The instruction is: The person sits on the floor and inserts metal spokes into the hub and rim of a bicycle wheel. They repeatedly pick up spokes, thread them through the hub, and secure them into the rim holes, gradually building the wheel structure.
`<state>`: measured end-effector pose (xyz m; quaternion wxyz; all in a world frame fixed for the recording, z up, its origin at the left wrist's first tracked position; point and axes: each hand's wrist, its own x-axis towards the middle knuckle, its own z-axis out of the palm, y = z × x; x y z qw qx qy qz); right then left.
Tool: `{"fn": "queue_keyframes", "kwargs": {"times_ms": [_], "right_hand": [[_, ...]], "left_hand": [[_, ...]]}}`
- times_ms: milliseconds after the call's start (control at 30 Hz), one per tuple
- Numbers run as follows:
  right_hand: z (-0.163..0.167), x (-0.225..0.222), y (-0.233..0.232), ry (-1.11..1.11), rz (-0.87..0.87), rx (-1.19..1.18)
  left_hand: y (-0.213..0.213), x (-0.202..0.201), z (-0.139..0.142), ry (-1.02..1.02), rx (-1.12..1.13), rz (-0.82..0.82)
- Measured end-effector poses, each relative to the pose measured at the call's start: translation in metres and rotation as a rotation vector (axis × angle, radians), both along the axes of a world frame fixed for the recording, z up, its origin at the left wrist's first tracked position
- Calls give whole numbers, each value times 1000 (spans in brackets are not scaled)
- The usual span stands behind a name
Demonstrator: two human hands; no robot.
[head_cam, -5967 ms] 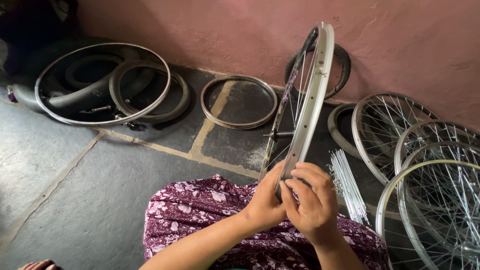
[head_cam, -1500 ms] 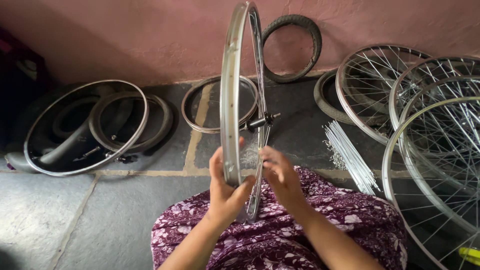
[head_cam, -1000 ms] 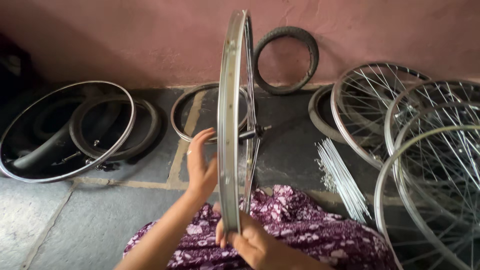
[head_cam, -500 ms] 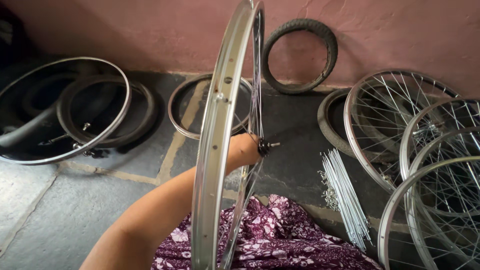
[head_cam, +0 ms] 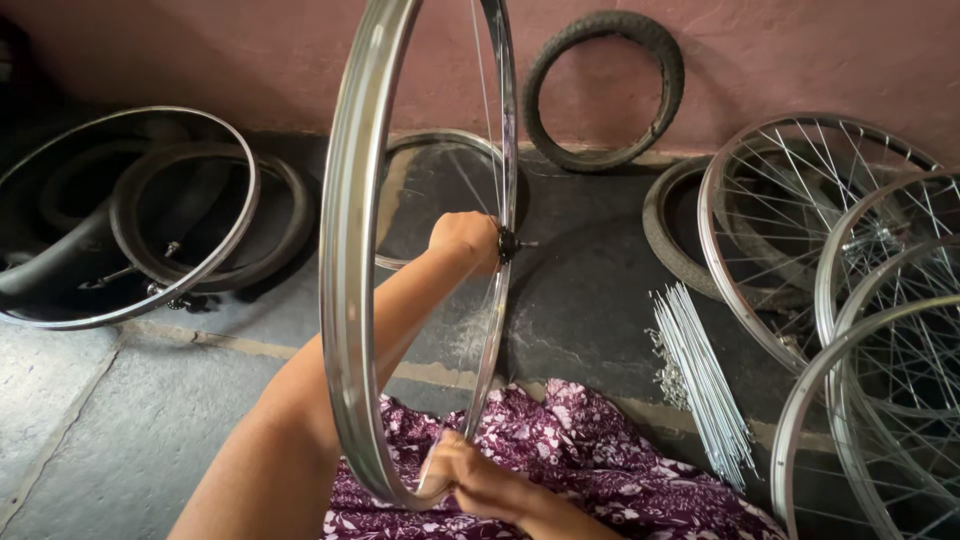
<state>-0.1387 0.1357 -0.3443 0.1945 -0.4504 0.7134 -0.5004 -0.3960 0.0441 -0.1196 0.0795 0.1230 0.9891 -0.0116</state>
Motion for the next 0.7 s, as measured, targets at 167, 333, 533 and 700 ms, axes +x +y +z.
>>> {"fn": "queue_keyframes", "kwargs": {"times_ms": [167, 333, 533, 700], "right_hand": [[-35, -48, -20, -860, -550, -216], [7, -77, 9, 6, -829, 24], [167, -81, 79, -206, -984, -768], [295, -25, 80, -276, -366, -839]], "left_hand": [[-16, -9, -5, 78, -38, -55], [-20, -8, -8, 120, 4, -68], [6, 15, -29, 117, 54, -64], [10, 12, -41, 124, 71, -25]]}}
